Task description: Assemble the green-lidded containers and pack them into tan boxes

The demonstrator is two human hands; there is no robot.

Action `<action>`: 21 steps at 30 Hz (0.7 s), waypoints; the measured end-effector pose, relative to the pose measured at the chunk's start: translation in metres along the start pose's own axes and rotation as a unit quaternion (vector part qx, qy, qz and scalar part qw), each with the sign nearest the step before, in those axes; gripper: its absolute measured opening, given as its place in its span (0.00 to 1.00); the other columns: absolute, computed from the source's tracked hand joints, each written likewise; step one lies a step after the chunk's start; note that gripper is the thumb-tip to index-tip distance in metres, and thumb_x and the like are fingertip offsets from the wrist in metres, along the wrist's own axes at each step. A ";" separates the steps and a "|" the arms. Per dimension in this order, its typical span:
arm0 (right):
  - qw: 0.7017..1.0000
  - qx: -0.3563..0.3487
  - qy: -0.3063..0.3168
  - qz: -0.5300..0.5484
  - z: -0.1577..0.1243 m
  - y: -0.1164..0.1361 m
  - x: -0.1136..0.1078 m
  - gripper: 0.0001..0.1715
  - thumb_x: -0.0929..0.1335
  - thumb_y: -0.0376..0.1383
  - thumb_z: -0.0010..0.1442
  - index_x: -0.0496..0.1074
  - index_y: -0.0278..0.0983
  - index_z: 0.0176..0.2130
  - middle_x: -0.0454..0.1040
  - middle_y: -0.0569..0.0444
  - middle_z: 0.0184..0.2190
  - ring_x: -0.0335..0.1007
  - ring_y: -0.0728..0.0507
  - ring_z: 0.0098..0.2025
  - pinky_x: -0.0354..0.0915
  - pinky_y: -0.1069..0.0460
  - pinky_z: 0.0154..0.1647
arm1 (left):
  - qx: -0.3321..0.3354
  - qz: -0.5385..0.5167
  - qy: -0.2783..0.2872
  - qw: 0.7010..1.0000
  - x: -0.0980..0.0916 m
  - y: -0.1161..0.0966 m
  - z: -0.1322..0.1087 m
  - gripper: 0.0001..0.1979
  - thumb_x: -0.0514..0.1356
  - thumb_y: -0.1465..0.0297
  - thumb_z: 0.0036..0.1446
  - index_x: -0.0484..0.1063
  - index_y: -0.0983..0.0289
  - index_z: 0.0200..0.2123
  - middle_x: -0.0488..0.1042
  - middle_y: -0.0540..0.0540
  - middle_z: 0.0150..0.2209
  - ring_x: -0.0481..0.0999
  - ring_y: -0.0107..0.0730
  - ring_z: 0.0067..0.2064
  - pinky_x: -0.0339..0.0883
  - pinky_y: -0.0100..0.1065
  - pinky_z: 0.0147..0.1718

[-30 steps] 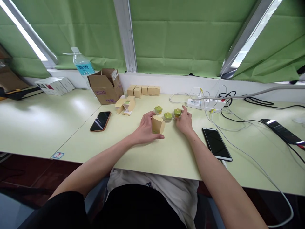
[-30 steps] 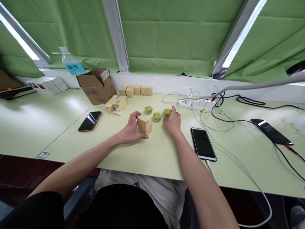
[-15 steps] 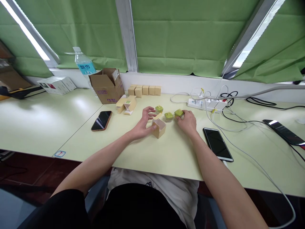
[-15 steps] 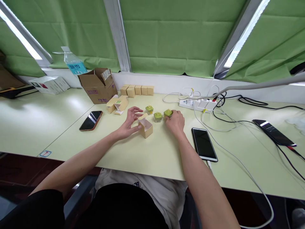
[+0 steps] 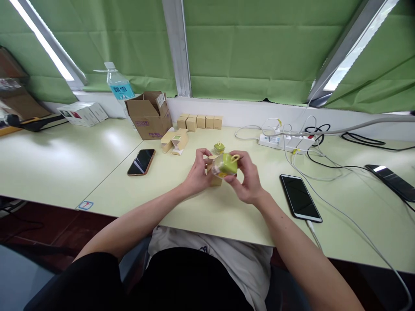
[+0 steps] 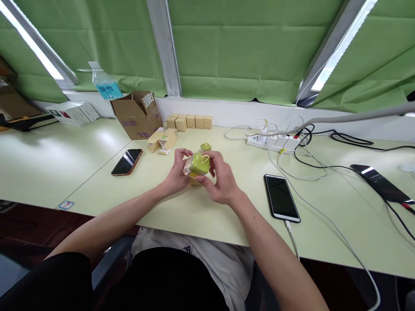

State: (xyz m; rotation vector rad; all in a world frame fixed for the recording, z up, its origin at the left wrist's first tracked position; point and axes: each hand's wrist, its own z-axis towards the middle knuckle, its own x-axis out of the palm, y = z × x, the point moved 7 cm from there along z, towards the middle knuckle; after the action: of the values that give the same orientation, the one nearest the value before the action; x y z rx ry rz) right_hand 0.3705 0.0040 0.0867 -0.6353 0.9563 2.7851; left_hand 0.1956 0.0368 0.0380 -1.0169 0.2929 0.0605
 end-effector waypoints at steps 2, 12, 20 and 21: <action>0.998 -0.003 0.053 -0.038 -0.004 -0.001 0.015 0.36 0.64 0.66 0.74 0.63 0.45 0.66 0.78 0.48 0.44 0.76 0.38 0.34 0.73 0.43 0.35 | 0.025 -0.016 0.015 0.999 0.000 -0.006 0.001 0.34 0.77 0.60 0.57 0.55 0.54 0.51 0.70 0.52 0.51 0.77 0.30 0.40 0.70 0.34 0.38; 0.985 -0.056 0.057 -0.154 -0.001 -0.012 0.017 0.34 0.61 0.60 0.80 0.55 0.42 0.70 0.82 0.41 0.53 0.82 0.35 0.37 0.71 0.43 0.32 | 0.055 -0.027 0.014 0.998 -0.006 0.000 0.008 0.29 0.74 0.64 0.60 0.56 0.55 0.50 0.67 0.56 0.58 0.79 0.30 0.47 0.74 0.32 0.41; 0.983 -0.046 0.031 -0.175 0.001 -0.012 0.009 0.28 0.67 0.53 0.78 0.60 0.44 0.67 0.81 0.41 0.58 0.82 0.39 0.37 0.72 0.46 0.31 | 0.121 0.046 0.032 0.991 -0.006 -0.003 0.008 0.09 0.64 0.67 0.71 0.70 0.59 0.51 0.72 0.62 0.59 0.78 0.40 0.57 0.79 0.37 0.47; 0.984 -0.050 0.026 -0.171 0.001 -0.010 0.008 0.28 0.67 0.52 0.78 0.60 0.44 0.67 0.81 0.41 0.58 0.81 0.40 0.37 0.72 0.46 0.30 | 0.129 0.052 0.032 0.990 -0.006 -0.004 0.008 0.07 0.62 0.67 0.72 0.72 0.59 0.51 0.73 0.63 0.60 0.78 0.42 0.58 0.79 0.38 0.48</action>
State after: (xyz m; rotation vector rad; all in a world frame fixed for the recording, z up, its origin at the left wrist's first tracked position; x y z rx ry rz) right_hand 0.3653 0.0129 0.0784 -0.8044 0.6455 2.5324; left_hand 0.1918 0.0424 0.0468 -0.7460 0.4023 0.0828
